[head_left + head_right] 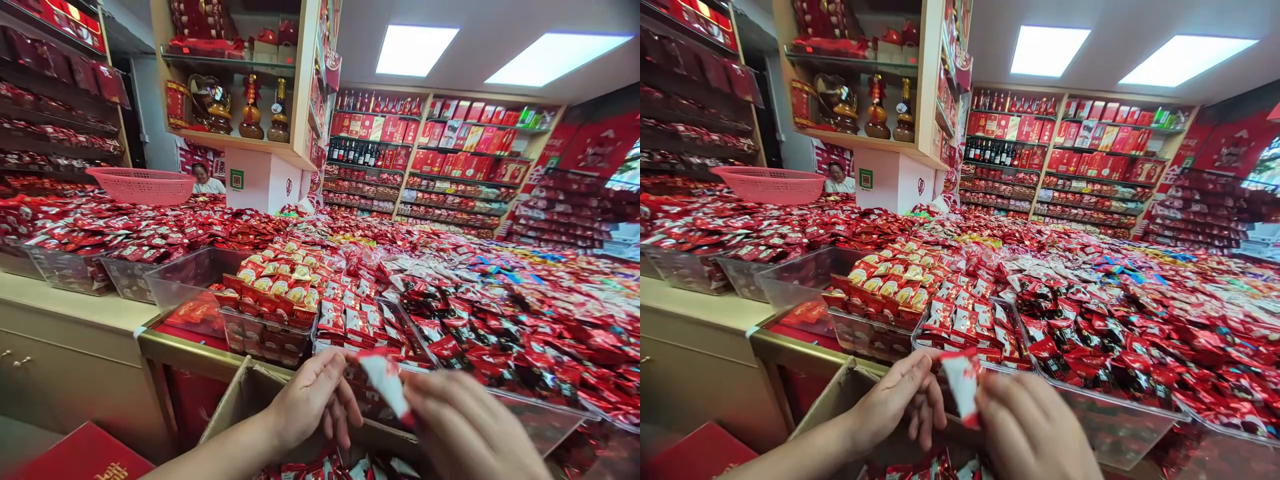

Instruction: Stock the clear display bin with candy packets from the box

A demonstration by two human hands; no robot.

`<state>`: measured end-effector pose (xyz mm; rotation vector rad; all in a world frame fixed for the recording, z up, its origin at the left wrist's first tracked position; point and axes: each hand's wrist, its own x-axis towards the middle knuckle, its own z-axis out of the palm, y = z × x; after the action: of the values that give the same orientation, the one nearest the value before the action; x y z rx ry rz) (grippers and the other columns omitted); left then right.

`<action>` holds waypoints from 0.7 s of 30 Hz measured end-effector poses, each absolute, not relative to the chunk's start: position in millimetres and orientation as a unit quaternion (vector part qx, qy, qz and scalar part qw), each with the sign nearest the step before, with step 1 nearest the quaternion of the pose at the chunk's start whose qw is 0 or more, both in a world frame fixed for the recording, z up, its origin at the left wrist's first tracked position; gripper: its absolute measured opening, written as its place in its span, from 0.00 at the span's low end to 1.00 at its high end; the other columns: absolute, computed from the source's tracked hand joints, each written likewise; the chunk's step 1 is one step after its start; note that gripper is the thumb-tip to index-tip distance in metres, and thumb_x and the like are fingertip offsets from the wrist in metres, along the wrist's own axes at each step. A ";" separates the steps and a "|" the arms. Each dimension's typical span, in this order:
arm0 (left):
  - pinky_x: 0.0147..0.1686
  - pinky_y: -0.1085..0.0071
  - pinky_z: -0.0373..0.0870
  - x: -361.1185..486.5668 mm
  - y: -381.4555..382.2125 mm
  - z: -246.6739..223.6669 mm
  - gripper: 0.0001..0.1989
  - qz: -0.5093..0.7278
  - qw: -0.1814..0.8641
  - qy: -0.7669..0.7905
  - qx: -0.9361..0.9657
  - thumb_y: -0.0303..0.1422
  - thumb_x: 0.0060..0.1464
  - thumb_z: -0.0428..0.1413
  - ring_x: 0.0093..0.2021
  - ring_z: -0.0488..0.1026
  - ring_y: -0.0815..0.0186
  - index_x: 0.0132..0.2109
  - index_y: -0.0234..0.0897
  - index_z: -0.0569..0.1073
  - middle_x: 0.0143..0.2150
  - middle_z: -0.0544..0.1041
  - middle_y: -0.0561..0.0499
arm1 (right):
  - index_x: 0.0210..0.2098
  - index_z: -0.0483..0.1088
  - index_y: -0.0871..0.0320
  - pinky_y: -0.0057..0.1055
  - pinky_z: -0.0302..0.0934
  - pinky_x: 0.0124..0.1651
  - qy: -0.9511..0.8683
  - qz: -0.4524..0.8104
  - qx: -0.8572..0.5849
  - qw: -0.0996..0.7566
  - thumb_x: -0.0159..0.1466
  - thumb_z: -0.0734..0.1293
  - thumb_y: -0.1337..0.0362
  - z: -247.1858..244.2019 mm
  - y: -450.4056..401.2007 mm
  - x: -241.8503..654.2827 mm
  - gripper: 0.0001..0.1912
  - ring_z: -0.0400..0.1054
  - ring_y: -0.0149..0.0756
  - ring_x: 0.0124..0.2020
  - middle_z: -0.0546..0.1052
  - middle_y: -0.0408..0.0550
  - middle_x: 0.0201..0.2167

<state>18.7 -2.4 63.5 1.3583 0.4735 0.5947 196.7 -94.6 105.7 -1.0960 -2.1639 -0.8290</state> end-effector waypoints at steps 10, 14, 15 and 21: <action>0.13 0.82 0.52 19.8 -2.7 48.1 0.17 0.206 0.641 0.233 0.702 0.44 0.55 0.42 0.13 0.62 0.77 0.39 0.33 0.64 0.20 0.69 0.54 | 0.32 0.68 0.63 0.31 0.62 0.31 -0.682 -0.243 -0.687 -0.056 0.62 0.58 0.68 149.3 66.0 247.0 0.09 0.69 0.35 0.31 0.74 0.49 0.29; 0.13 0.82 0.54 18.4 -1.9 40.5 0.16 0.187 0.613 0.233 0.731 0.42 0.55 0.43 0.14 0.62 0.76 0.38 0.34 0.65 0.21 0.69 0.54 | 0.36 0.68 0.63 0.35 0.64 0.37 -0.679 -0.219 -0.693 -0.104 0.62 0.59 0.63 132.9 84.3 254.6 0.09 0.68 0.32 0.34 0.73 0.46 0.33; 0.13 0.82 0.55 18.0 -1.8 39.4 0.16 0.180 0.606 0.236 0.738 0.42 0.55 0.42 0.14 0.62 0.76 0.39 0.34 0.66 0.22 0.69 0.54 | 0.36 0.67 0.63 0.36 0.64 0.38 -0.681 -0.213 -0.691 -0.113 0.62 0.60 0.63 130.7 86.2 256.4 0.10 0.68 0.33 0.35 0.73 0.47 0.34; 0.18 0.80 0.60 12.4 -4.2 43.1 0.14 0.145 0.519 0.234 0.809 0.38 0.53 0.45 0.19 0.66 0.73 0.42 0.36 0.69 0.25 0.73 0.52 | 0.36 0.68 0.64 0.37 0.63 0.41 -0.717 -0.160 -0.660 -0.160 0.61 0.61 0.65 126.9 90.4 265.7 0.09 0.67 0.35 0.39 0.72 0.49 0.38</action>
<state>12.4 -4.2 43.1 1.9410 0.5618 0.3471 265.7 90.4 126.9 -2.3145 -2.5143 -0.5623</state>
